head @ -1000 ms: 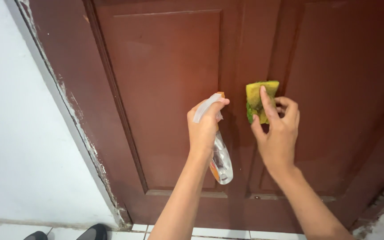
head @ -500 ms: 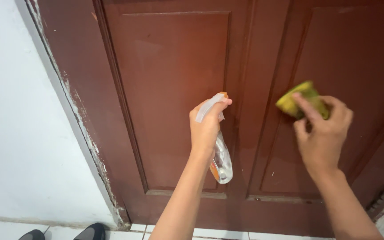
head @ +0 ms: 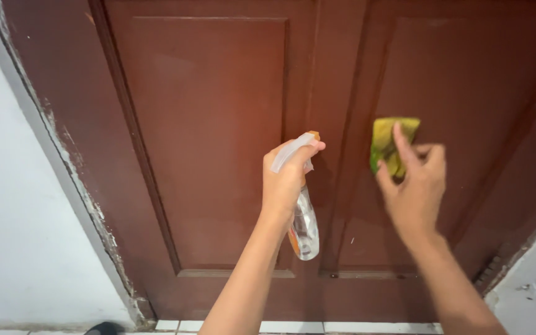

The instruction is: The person cleans a wooden door by spraying the surface with a spray bottle and wiping it with a sponge.

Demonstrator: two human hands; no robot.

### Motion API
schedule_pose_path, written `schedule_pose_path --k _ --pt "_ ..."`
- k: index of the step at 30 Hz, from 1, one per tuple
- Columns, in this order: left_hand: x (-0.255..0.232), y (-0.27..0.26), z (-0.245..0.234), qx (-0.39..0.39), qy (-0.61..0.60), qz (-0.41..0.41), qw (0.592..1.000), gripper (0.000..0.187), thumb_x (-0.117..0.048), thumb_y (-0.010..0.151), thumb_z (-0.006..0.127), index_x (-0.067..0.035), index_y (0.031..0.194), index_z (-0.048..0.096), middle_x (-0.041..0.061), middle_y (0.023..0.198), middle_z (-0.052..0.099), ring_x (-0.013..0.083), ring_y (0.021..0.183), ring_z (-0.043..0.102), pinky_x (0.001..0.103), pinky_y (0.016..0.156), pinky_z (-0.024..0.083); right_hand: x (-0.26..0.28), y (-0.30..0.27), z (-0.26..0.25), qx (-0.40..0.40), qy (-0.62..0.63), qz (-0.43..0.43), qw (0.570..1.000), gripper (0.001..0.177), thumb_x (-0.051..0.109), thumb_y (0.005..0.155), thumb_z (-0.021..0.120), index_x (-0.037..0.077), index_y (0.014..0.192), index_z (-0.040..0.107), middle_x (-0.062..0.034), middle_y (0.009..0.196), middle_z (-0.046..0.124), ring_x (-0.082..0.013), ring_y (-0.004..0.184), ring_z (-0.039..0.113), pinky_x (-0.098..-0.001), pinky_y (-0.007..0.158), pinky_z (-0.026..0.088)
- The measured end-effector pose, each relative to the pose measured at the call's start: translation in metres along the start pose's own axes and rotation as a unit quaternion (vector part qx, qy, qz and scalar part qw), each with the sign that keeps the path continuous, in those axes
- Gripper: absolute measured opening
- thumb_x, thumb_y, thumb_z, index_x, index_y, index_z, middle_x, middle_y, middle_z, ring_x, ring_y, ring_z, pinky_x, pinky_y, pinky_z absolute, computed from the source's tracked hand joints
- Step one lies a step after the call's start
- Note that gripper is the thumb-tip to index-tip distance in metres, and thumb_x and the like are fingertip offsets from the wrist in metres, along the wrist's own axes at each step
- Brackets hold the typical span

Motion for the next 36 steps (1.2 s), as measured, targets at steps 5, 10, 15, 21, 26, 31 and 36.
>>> schedule_pose_path --k 5,10,15,21,26,31,36 --pt "0.004 0.002 0.008 0.019 -0.014 0.018 1.000 0.030 -0.027 0.083 0.073 -0.001 0.097 0.079 -0.004 0.071 0.055 0.0084 0.068 0.045 0.025 0.063 0.037 -0.067 0.019 -0.020 -0.024 -0.010 0.079 0.997 0.072 0.019 0.098 0.080 0.012 0.164 0.049 -0.0182 0.120 0.046 -0.0324 0.106 0.054 -0.0448 0.095 0.050" --pt "0.006 0.002 0.012 0.007 -0.014 0.013 1.000 0.029 -0.026 0.081 0.073 -0.003 0.096 0.079 -0.005 0.069 0.053 0.0074 0.066 0.045 0.025 0.060 0.034 -0.088 -0.022 -0.021 -0.069 -0.049 0.091 0.992 0.072 0.017 0.102 0.077 0.003 0.164 0.044 -0.0194 0.121 0.044 -0.0343 0.111 0.051 -0.0453 0.097 0.047" --pt "0.012 0.002 0.019 0.006 -0.008 -0.008 1.000 0.030 -0.026 0.078 0.075 -0.003 0.097 0.080 -0.003 0.070 0.052 0.0096 0.067 0.045 0.027 0.060 0.033 -0.039 -0.027 -0.006 -0.036 -0.017 0.035 0.999 0.074 0.012 0.096 0.075 0.009 0.163 0.045 -0.0211 0.122 0.045 -0.0356 0.114 0.048 -0.0459 0.098 0.045" --pt "0.011 0.003 0.019 0.012 -0.008 0.007 1.000 0.033 -0.028 0.080 0.074 -0.001 0.098 0.080 -0.001 0.080 0.063 0.0109 0.075 0.050 0.028 0.072 0.042 -0.035 0.002 -0.006 0.001 -0.008 0.032 0.999 0.070 0.013 0.096 0.075 0.021 0.161 0.050 -0.0206 0.126 0.047 -0.0349 0.117 0.049 -0.0439 0.098 0.047" --pt "0.005 0.004 0.015 0.006 0.006 0.023 1.000 0.033 -0.029 0.081 0.073 -0.001 0.099 0.079 -0.001 0.081 0.067 0.0091 0.075 0.053 0.026 0.073 0.045 -0.092 -0.014 -0.017 -0.063 -0.015 0.122 0.990 0.070 0.016 0.101 0.074 0.009 0.164 0.045 -0.0217 0.126 0.044 -0.0349 0.116 0.048 -0.0463 0.100 0.045" --pt "0.001 0.002 0.017 0.014 -0.010 0.022 1.000 0.035 -0.026 0.082 0.072 -0.001 0.106 0.078 -0.002 0.079 0.066 0.0074 0.068 0.049 0.025 0.062 0.039 -0.065 -0.015 -0.008 -0.058 -0.033 0.069 0.995 0.074 0.015 0.099 0.074 0.005 0.166 0.043 -0.0222 0.126 0.043 -0.0361 0.117 0.046 -0.0468 0.101 0.043" --pt "0.004 0.001 0.019 0.018 -0.025 0.022 0.999 0.036 -0.025 0.085 0.073 0.002 0.108 0.079 -0.003 0.075 0.059 0.0076 0.067 0.046 0.026 0.057 0.032 -0.002 -0.004 0.003 0.023 0.032 0.010 0.999 0.072 0.012 0.089 0.075 0.023 0.157 0.051 -0.0191 0.128 0.045 -0.0336 0.115 0.049 -0.0427 0.099 0.047"
Point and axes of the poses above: each hand's wrist, its own y-axis towards the middle knuckle, its own z-axis out of the palm, x = y × z, the point moved 10 cm from there along y, towards the middle knuckle
